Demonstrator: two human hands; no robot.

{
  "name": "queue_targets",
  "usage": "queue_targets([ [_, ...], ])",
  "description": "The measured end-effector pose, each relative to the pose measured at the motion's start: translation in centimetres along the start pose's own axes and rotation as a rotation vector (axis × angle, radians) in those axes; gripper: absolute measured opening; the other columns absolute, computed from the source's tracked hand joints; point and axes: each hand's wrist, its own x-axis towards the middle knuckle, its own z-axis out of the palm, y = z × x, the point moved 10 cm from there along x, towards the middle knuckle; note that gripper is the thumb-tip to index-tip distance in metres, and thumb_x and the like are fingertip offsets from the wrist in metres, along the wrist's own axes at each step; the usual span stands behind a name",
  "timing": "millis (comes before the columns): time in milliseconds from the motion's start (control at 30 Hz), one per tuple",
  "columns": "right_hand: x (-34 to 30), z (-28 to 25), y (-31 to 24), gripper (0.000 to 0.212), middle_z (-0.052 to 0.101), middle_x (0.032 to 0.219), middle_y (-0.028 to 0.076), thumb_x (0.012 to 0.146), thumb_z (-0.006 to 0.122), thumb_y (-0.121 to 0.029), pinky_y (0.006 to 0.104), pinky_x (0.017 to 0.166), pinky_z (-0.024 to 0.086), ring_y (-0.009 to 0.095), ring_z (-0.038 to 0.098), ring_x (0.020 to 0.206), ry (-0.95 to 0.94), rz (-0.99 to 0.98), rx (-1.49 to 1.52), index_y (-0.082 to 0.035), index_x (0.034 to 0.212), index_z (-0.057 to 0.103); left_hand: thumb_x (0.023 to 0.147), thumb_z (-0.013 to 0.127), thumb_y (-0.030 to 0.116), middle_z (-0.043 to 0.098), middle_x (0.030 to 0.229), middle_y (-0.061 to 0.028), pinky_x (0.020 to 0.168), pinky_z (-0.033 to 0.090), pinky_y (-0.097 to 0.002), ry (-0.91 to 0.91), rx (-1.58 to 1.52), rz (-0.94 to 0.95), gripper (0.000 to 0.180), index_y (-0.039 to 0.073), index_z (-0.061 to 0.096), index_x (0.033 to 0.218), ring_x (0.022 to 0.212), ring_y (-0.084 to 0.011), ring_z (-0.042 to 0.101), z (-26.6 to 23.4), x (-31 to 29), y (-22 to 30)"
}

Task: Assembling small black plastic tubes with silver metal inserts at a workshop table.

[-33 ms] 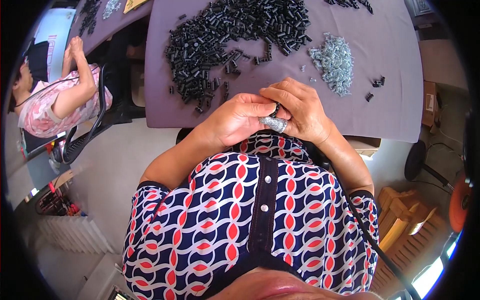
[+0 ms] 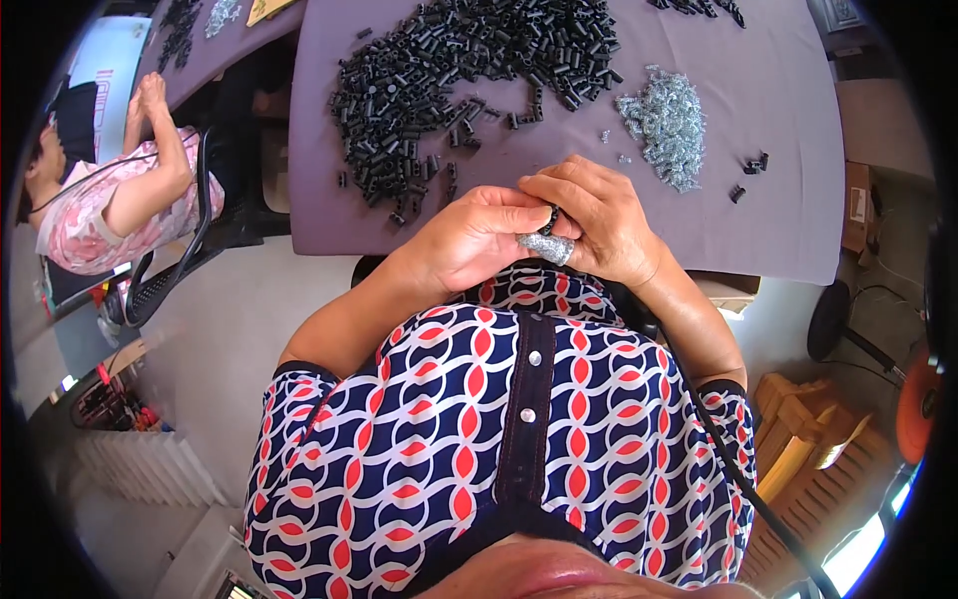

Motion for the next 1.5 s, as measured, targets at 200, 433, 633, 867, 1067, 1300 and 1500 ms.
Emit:
queue_targets([
  [200,-0.9,0.4,-0.7,0.047,0.067,0.094,0.015,0.076,0.077,-0.023,0.0393,0.068,0.055,0.033,0.068,0.08,-0.072,-0.101,-0.037,0.005,0.111,0.064,0.098,0.06,0.013,0.069,0.112,-0.0141,0.103,0.047,-0.0405,-0.044,-0.034,-0.021,0.024,-0.006,0.066,0.111,0.109,-0.0241,0.065,0.1,-0.1,-0.8],
  [433,-2.1,-2.5,0.4,0.047,0.062,0.127,0.018,0.076,0.078,-0.022,0.0468,0.101,0.047,0.035,0.059,0.119,-0.077,0.046,-0.287,0.0,0.116,0.065,0.1,0.058,0.011,0.069,0.11,-0.01,0.094,0.049,-0.0303,0.323,1.279,0.617,0.019,0.0,0.071,0.109,0.105,-0.0184,0.064,1.8,-5.0,7.8],
  [633,-8.5,-12.3,6.0,0.044,0.055,0.142,0.013,0.084,0.075,-0.014,0.0448,0.112,0.036,0.034,0.048,0.134,0.289,0.435,-0.675,-0.008,0.127,0.066,0.09,0.066,-0.001,0.063,0.109,-0.0078,0.074,0.05,-0.0251,0.816,1.619,1.003,0.018,0.001,0.069,0.107,0.084,-0.0128,0.059,0.1,-15.0,13.1],
  [867,-11.6,-13.2,10.8,0.046,0.054,0.143,0.014,0.089,0.069,-0.013,0.0445,0.113,0.037,0.034,0.047,0.134,0.263,0.578,-0.736,-0.008,0.134,0.058,0.077,0.082,0.011,0.059,0.112,-0.0085,0.068,0.051,-0.0298,0.998,1.738,0.773,0.049,0.005,0.063,0.121,0.074,-0.0173,0.055,-4.9,-16.4,10.0],
  [1067,-11.2,-12.7,10.0,0.051,0.054,0.141,0.014,0.089,0.068,-0.012,0.0448,0.112,0.038,0.034,0.047,0.134,0.306,0.536,-0.738,-0.007,0.138,0.054,0.082,0.077,0.011,0.06,0.111,-0.0092,0.067,0.051,-0.032,0.876,1.74,0.764,0.037,0.006,0.063,0.116,0.071,-0.0206,0.059,-5.2,-15.0,10.1],
  [1300,-11.5,-12.9,9.5,0.051,0.054,0.142,0.017,0.088,0.067,-0.012,0.0466,0.113,0.035,0.037,0.045,0.135,0.304,0.473,-0.836,-0.006,0.137,0.054,0.083,0.076,0.009,0.06,0.109,-0.0103,0.065,0.051,-0.0324,0.791,1.713,0.822,0.032,0.005,0.064,0.113,0.07,-0.0203,0.059,-5.3,-13.7,10.6],
  [1500,-11.7,-12.9,9.3,0.048,0.053,0.142,0.016,0.089,0.065,-0.013,0.0474,0.113,0.034,0.038,0.044,0.136,0.307,0.457,-0.887,-0.007,0.136,0.055,0.079,0.08,0.009,0.059,0.108,-0.0082,0.064,0.051,-0.0304,0.795,1.604,0.887,0.039,0.007,0.064,0.115,0.068,-0.0171,0.057,-5.2,-14.9,11.1],
])
